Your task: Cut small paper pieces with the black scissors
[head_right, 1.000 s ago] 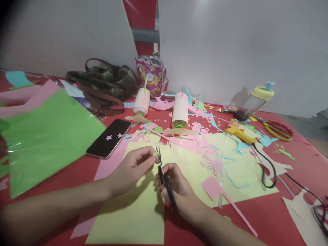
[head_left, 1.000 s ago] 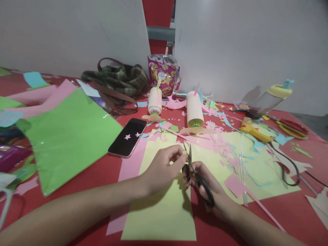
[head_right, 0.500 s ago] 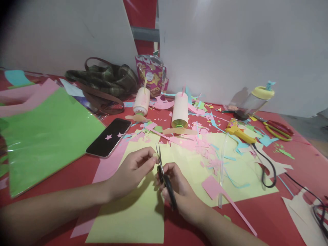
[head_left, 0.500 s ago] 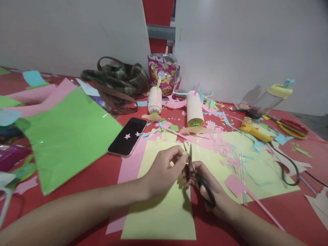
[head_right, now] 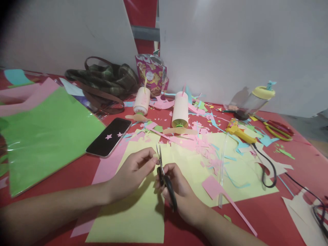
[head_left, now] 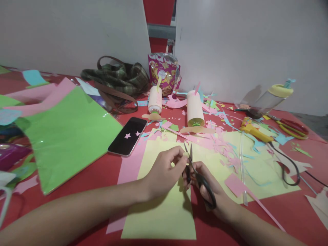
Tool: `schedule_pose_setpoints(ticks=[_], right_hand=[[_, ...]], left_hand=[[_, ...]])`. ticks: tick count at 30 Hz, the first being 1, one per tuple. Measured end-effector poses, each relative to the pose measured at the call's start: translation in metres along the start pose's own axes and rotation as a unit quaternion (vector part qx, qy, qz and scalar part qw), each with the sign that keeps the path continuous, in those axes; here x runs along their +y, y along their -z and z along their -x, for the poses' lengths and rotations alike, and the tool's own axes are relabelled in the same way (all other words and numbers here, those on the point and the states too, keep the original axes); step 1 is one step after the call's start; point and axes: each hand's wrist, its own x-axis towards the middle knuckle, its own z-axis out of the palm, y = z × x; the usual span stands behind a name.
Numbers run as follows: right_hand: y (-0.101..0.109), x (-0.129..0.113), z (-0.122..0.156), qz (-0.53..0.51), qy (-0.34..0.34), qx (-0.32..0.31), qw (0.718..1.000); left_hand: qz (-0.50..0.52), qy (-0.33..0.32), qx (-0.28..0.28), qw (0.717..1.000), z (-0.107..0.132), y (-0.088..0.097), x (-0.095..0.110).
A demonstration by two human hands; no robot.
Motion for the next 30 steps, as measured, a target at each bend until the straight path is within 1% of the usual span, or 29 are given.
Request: schedule_pose_setpoints(ticks=[7,14,21,24,30], right_hand=[[0.001,0.002,0.002,-0.001,0.001,-0.019,1.0],[0.001,0.002,0.002,-0.005,-0.001,-0.024,1.0],[0.0,0.0,0.0,0.007,-0.007,-0.021,1.0],[0.0,0.0,-0.001,0.003,-0.01,-0.011,1.0],[0.0,0.0,0.0,-0.001,-0.008,-0.007,1.0]], left_hand=[[0.02,0.013,-0.006,1.0,0.0,-0.001,-0.002],[-0.001,0.004,-0.005,1.0,-0.001,0.0,-0.001],[-0.057,-0.011,-0.01,0.998,-0.003,0.003,0.001],[-0.093,-0.019,-0.013,0.995,-0.003,0.006,0.002],[-0.142,-0.04,-0.03,0.989,-0.008,0.012,0.005]])
